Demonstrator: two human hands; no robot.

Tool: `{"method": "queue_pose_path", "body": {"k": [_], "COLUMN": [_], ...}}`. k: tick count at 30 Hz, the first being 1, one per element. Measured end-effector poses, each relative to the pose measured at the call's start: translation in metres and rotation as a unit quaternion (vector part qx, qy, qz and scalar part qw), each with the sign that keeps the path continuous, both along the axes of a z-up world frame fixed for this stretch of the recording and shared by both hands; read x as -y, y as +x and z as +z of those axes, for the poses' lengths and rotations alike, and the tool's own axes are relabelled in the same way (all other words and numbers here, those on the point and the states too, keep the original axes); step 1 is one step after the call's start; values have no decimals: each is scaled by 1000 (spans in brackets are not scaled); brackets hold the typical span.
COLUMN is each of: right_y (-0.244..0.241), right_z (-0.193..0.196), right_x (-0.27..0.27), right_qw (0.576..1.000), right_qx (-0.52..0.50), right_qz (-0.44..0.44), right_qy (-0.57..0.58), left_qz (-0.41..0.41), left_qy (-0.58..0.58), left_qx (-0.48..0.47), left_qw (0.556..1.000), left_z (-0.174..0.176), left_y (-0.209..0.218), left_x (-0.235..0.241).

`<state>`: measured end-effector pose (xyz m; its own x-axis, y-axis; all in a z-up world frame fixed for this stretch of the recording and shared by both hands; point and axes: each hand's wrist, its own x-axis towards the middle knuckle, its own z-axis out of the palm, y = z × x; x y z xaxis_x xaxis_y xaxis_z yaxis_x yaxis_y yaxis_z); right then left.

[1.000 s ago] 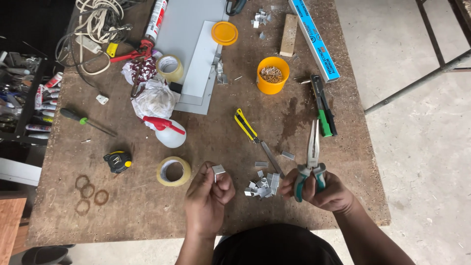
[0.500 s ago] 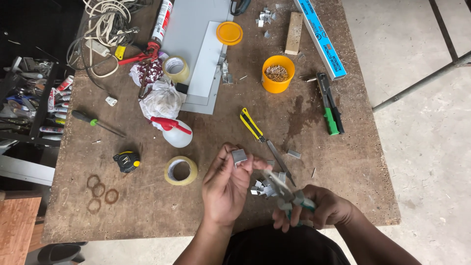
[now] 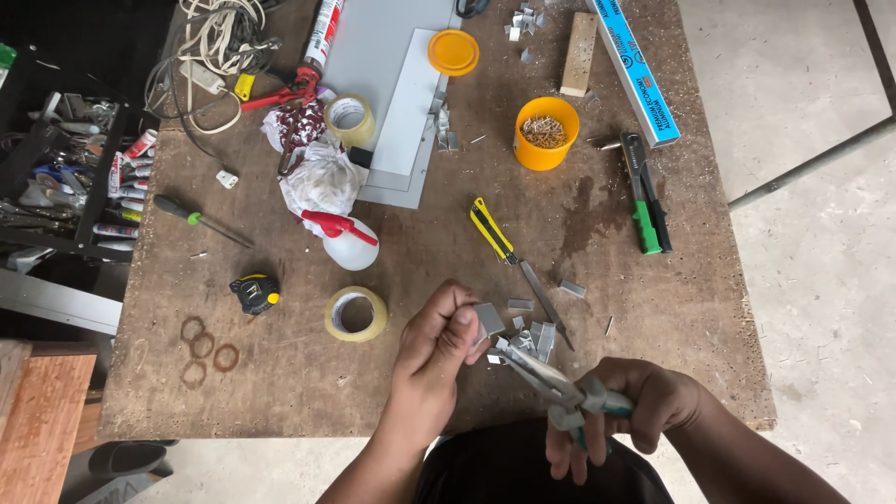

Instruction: Assembling metal brackets into an aluminum frame using pliers and a file at a workbench

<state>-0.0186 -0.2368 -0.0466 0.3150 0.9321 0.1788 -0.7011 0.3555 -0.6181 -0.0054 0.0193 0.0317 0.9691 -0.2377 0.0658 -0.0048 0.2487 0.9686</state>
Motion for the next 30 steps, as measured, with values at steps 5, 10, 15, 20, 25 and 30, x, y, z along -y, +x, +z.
{"method": "queue_pose_path", "body": {"k": [5,10,15,20,25,30], "right_y": [5,9,12,11,12,9], "right_z": [-3,-3,-3,-2,-18,-24], "right_x": [4,10,11,11,13,11], "right_qw": [999,997,998,993,991,994], "right_qx": [-46,-52,-45,-97,-118,-91], "right_qz": [13,48,47,59,58,21], "right_qy": [16,11,-2,-1,-29,-58], "left_qz": [-12,-28,-40,-88,-134,-153], "left_qy": [27,64,116,205,281,311], "left_qx": [1,11,29,86,110,102], "left_qw": [1000,998,992,971,944,933], "left_z": [12,20,28,36,44,45], "left_y": [-2,0,0,0,8,10], "left_x": [0,-1,0,-7,-13,-13]}}
